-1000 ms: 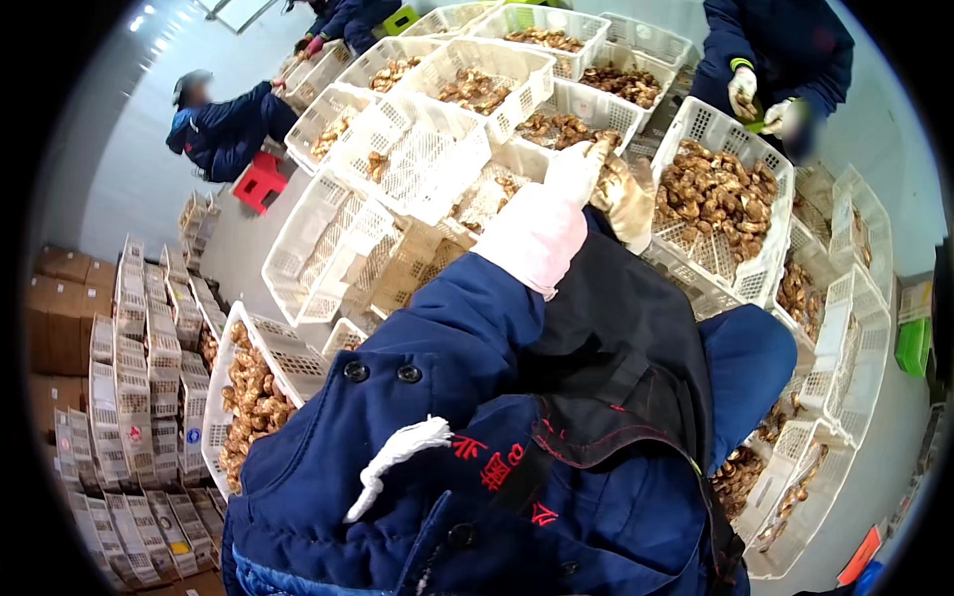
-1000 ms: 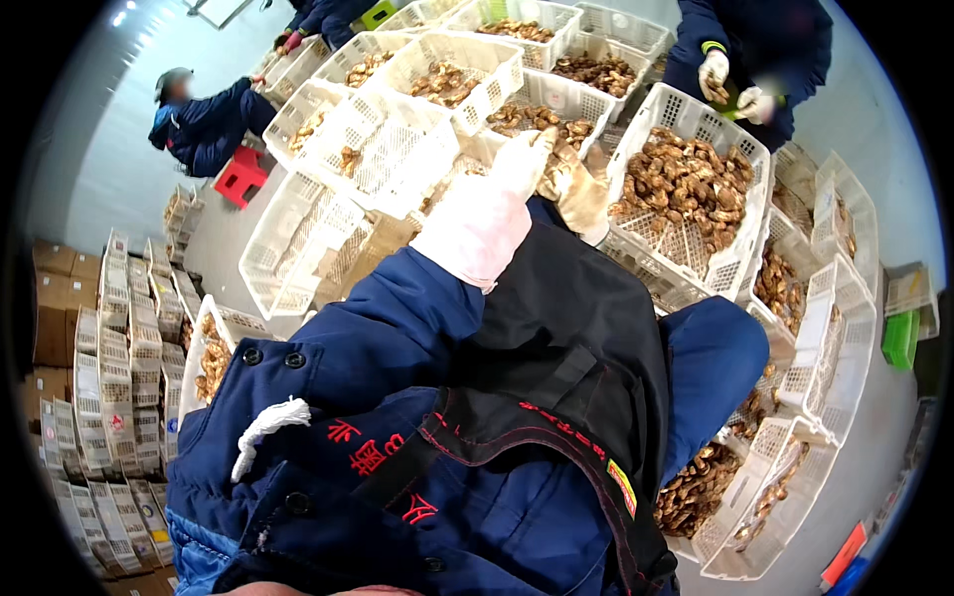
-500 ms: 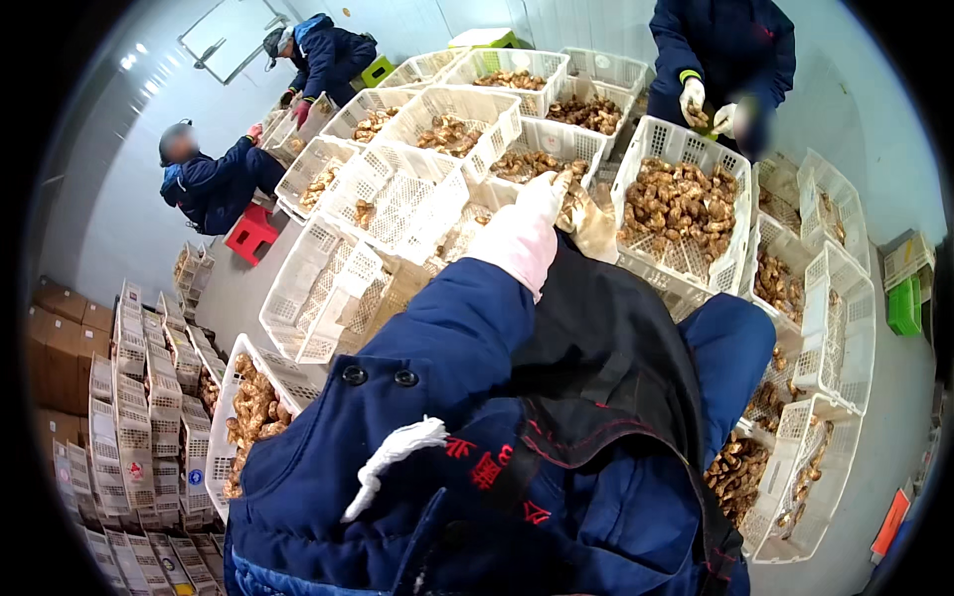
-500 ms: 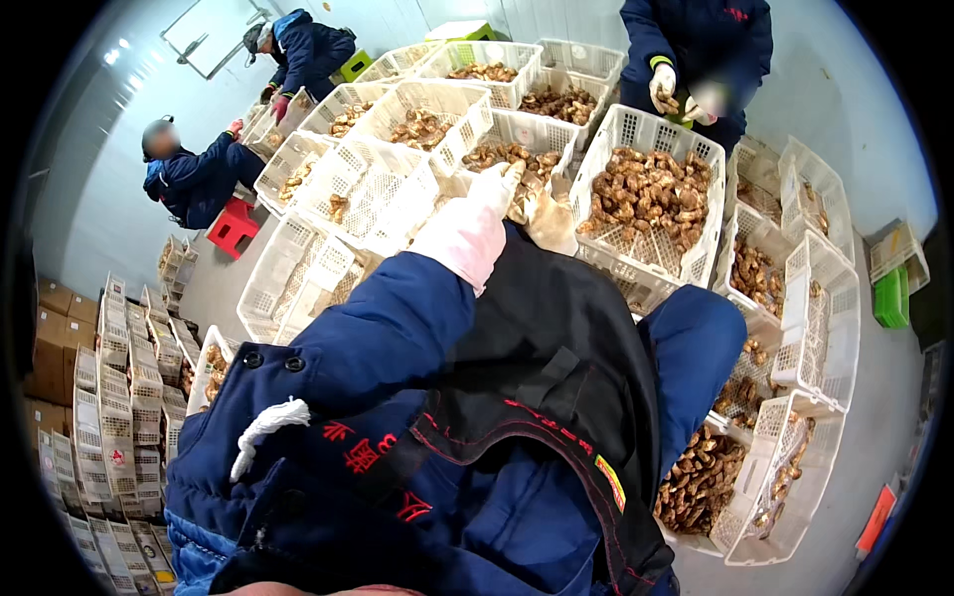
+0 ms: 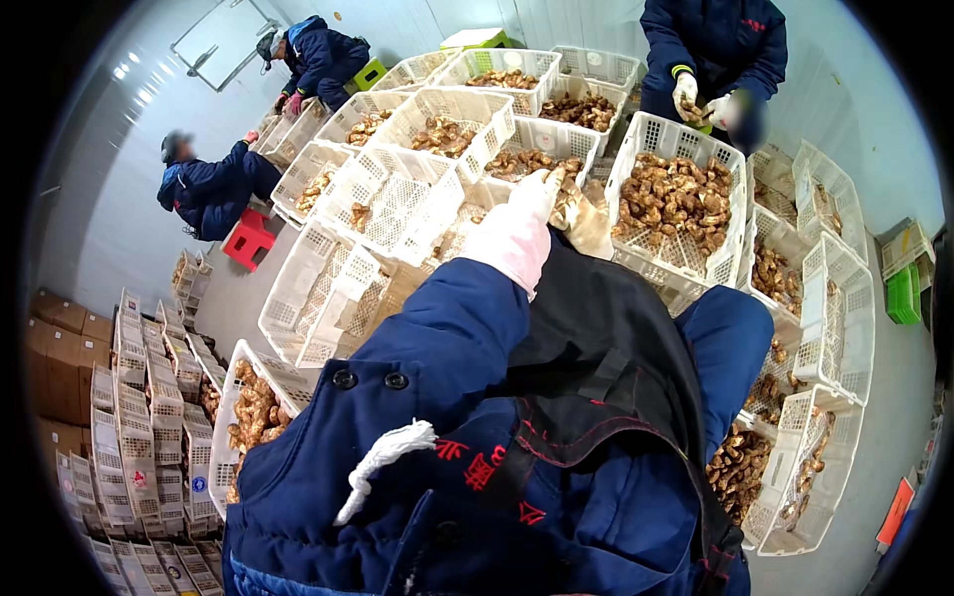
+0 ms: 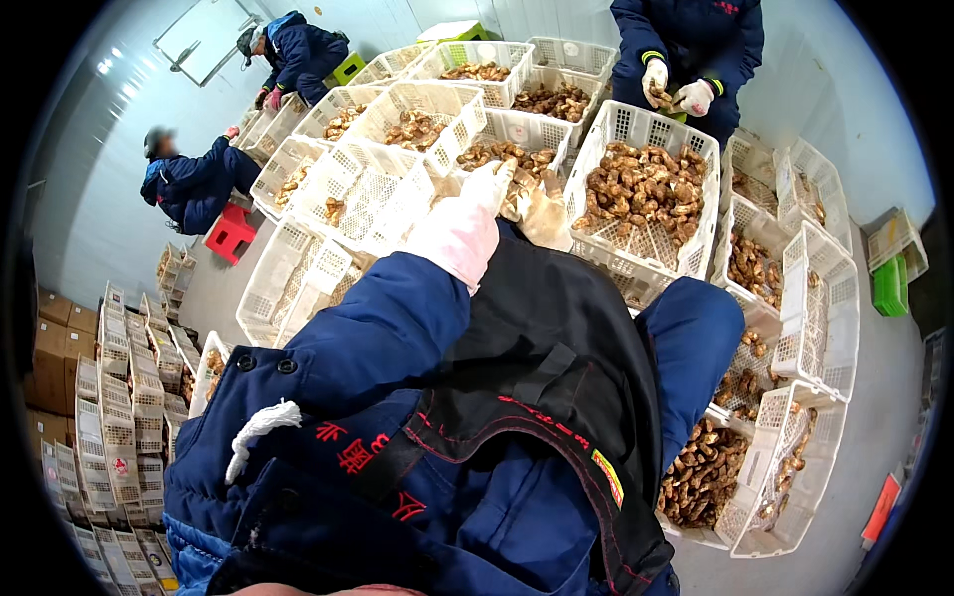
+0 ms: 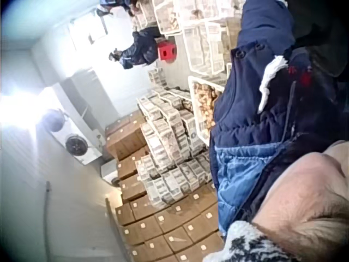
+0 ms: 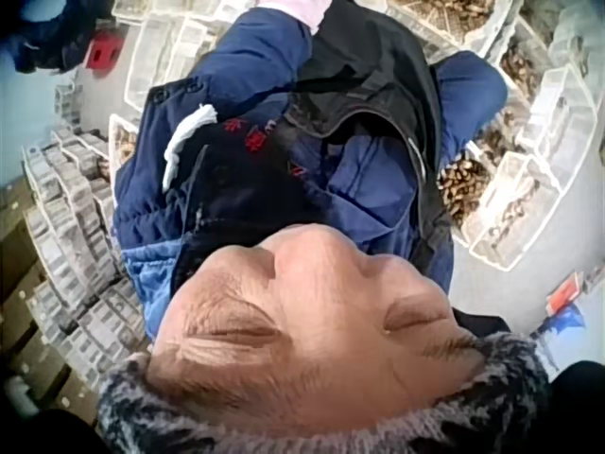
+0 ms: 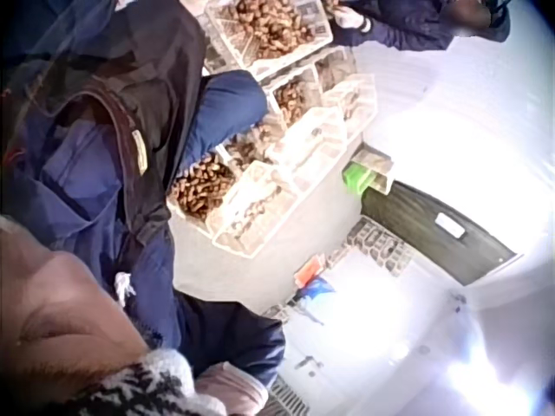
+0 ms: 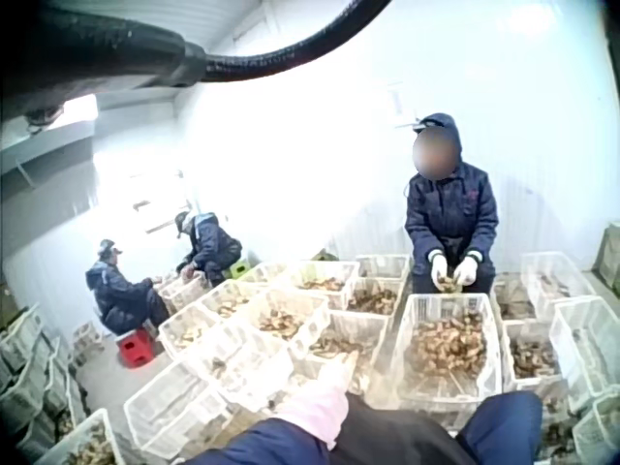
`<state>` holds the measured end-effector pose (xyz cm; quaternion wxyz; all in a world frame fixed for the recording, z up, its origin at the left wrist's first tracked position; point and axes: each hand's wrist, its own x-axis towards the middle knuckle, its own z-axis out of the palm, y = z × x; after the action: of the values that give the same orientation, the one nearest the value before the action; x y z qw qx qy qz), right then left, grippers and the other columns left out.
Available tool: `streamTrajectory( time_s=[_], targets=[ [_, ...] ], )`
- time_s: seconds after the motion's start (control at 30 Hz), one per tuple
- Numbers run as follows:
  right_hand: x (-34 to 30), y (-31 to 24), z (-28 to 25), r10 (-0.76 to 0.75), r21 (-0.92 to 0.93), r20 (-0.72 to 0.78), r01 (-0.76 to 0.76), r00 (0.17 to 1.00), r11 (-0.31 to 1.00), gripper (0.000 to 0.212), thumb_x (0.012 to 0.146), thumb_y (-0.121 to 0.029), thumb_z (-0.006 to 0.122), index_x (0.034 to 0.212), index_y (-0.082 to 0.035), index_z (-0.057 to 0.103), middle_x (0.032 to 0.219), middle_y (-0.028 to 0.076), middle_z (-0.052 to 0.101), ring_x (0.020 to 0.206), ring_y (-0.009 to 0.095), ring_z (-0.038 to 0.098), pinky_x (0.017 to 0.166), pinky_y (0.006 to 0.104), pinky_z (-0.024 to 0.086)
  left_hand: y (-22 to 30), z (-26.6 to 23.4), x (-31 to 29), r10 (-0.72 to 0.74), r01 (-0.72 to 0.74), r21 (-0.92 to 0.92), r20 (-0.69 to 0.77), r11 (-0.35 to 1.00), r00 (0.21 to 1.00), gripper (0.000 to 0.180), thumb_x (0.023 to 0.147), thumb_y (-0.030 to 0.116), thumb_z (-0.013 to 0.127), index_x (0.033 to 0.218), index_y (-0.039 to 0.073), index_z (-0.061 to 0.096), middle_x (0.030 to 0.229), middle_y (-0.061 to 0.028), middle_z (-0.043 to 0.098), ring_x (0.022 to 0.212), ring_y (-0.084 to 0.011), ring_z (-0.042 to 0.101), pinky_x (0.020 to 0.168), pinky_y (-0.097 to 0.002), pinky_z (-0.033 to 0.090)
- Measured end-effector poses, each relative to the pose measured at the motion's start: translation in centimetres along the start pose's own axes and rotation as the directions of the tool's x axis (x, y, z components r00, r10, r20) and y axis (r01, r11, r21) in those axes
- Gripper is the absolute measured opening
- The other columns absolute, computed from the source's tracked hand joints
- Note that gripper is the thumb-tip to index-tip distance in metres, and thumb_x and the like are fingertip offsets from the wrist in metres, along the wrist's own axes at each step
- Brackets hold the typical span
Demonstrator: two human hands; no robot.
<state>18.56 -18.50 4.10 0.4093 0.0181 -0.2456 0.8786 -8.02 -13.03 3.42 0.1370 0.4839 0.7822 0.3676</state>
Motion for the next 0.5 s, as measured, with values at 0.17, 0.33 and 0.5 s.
streamTrajectory(
  time_s=[0.17, 0.33, 0.5],
  targets=[
    [-0.7, 0.1, 0.3, 0.002, -0.056, -0.04, -0.005, 0.999, 0.998, 0.077, 0.101, -0.058, 0.03, 0.152, 0.0, 0.028, 0.152, 0.021, 0.038, 0.138, 0.036, 0.039, 0.112, 0.0493, 0.032, -0.5, 0.0, -0.1, 0.057, -0.056, 0.018, -0.04, 0.998, 0.998, 0.045, 0.097, 0.048, 0.053, 0.107, 0.007, 0.068, 0.102, -0.0177, 0.07, 0.1, -0.0342, 0.065, 0.088, -0.0399, 0.049],
    [-1.5, -0.5, 0.1, -0.005, -0.091, -0.071, -0.002, 0.997, 0.996, 0.077, 0.101, -0.058, 0.031, 0.152, 0.0, 0.028, 0.152, 0.021, 0.038, 0.138, 0.036, 0.039, 0.111, 0.049, 0.032, 0.3, 0.2, -0.2, -0.027, 0.027, -0.004, 0.019, 1.0, 0.999, 0.047, 0.096, 0.048, 0.054, 0.113, 0.007, 0.068, 0.108, -0.0197, 0.069, 0.104, -0.0361, 0.064, 0.09, -0.0406, 0.048],
    [-0.6, 0.0, -0.2, 0.001, -0.048, -0.046, -0.003, 0.999, 0.999, 0.077, 0.1, -0.058, 0.031, 0.152, 0.0, 0.028, 0.152, 0.021, 0.039, 0.137, 0.035, 0.04, 0.111, 0.0487, 0.033, -1.4, 0.8, 0.8, 0.075, -0.075, -0.002, -0.037, 0.997, 0.996, 0.048, 0.097, 0.048, 0.053, 0.111, 0.005, 0.067, 0.103, -0.0189, 0.07, 0.099, -0.0347, 0.065, 0.088, -0.0395, 0.049]
  ],
)
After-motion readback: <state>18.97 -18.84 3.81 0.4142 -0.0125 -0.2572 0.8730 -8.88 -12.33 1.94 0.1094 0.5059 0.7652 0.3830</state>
